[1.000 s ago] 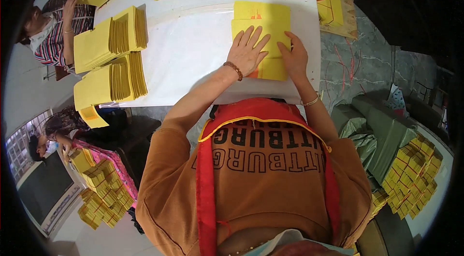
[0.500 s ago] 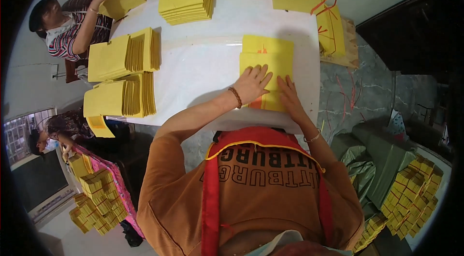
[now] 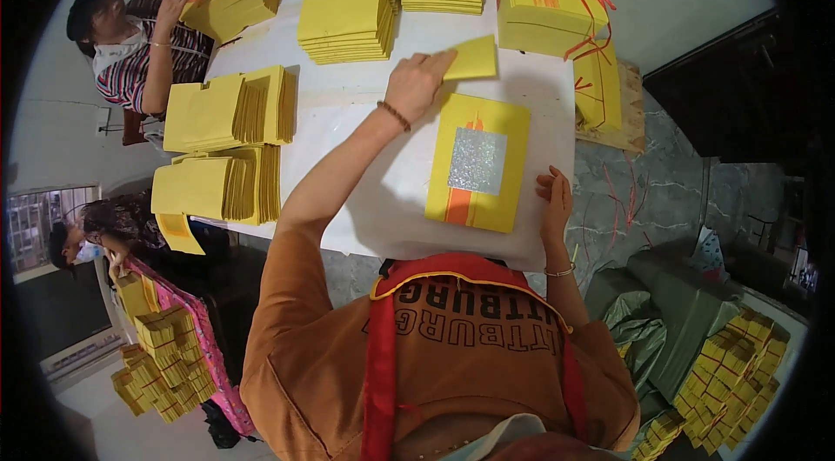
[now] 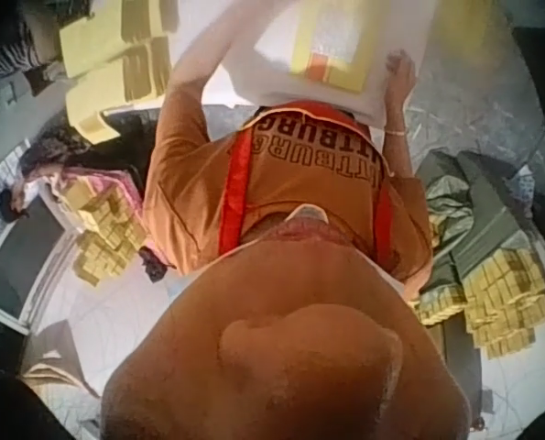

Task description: Folding and stacking yellow ceremonial joss paper sheets.

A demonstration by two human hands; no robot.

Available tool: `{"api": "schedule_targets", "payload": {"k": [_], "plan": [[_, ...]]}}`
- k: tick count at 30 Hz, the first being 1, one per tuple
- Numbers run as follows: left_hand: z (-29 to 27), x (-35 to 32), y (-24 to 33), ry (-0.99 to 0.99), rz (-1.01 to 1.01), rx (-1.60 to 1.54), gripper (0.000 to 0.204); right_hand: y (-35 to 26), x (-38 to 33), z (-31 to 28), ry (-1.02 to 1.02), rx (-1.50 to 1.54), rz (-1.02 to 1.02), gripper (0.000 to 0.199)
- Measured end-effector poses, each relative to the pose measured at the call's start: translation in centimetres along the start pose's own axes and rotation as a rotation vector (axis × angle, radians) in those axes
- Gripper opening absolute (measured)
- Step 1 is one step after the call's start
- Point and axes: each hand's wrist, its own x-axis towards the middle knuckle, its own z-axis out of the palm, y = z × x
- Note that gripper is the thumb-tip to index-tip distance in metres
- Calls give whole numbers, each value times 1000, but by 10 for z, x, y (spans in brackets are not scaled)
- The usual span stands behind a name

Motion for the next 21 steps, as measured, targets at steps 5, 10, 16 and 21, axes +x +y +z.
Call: {"api": "schedule_targets", "payload": {"k": [5,10,16,21], "plan": [[60,20,-53,61,59,266,54,3,0,-1,14,2,24,38],[89,15,-64,-231,-52,210,56,10,-3,-2,27,-14,5,34],[97,24,-81,-304,-17,239,54,8,-2,3,39,-45,-4,28],[101,24,-76,-341,-68,267,61,6,-4,3,31,-24,-24,27]]}}
